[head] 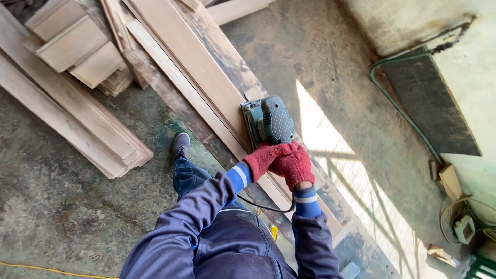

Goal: Sanding wooden planks using an electric sander and manually with sandpaper.

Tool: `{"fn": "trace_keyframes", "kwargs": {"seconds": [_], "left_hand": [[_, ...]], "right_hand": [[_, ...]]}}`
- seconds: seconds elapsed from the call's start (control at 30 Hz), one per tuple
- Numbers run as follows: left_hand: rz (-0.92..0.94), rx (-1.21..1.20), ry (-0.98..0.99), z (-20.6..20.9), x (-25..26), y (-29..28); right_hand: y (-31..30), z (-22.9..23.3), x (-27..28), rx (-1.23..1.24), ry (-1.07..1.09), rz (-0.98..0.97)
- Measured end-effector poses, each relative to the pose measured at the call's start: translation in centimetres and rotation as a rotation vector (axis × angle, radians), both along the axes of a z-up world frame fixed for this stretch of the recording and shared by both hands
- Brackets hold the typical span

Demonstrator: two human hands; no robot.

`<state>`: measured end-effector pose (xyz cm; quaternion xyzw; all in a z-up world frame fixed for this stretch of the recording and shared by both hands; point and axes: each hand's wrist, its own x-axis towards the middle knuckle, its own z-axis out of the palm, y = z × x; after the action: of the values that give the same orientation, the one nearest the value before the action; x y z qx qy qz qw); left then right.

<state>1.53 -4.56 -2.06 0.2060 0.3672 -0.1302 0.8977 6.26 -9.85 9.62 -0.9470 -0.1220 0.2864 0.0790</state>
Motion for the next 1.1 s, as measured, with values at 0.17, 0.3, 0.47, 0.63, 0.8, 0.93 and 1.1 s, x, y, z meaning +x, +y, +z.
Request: {"fn": "trace_keyframes", "kwargs": {"seconds": [0.17, 0.3, 0.47, 0.63, 0.8, 0.93, 1.1], "left_hand": [[-0.079, 0.001, 0.013, 0.5, -1.9, -10.2], [-0.144, -0.007, 0.016, -0.7, -2.2, -17.6], [-0.260, -0.008, 0.049, 6.3, -5.2, -19.5], [-0.353, -0.008, 0.087, 5.2, -6.0, -23.0], [-0.337, -0.013, 0.105, 1.4, -5.4, -24.0], [-0.303, -0.017, 0.113, 4.2, -5.8, -17.4], [-0.177, 0.003, 0.078, 2.3, -3.9, -11.8]], "right_hand": [[-10.2, 0.1, -2.4, -0.076, 0.003, -0.095], [-14.9, 2.9, -4.7, -0.058, 0.034, -0.242], [-22.9, 0.4, -5.6, -0.165, 0.011, -0.228], [-27.2, -0.3, -7.6, -0.053, 0.001, -0.340], [-24.8, -0.2, -7.6, -0.032, -0.011, -0.412], [-18.7, 1.9, -6.8, -0.092, 0.019, -0.324], [-12.2, 0.6, -4.7, -0.131, 0.046, -0.179]]}}
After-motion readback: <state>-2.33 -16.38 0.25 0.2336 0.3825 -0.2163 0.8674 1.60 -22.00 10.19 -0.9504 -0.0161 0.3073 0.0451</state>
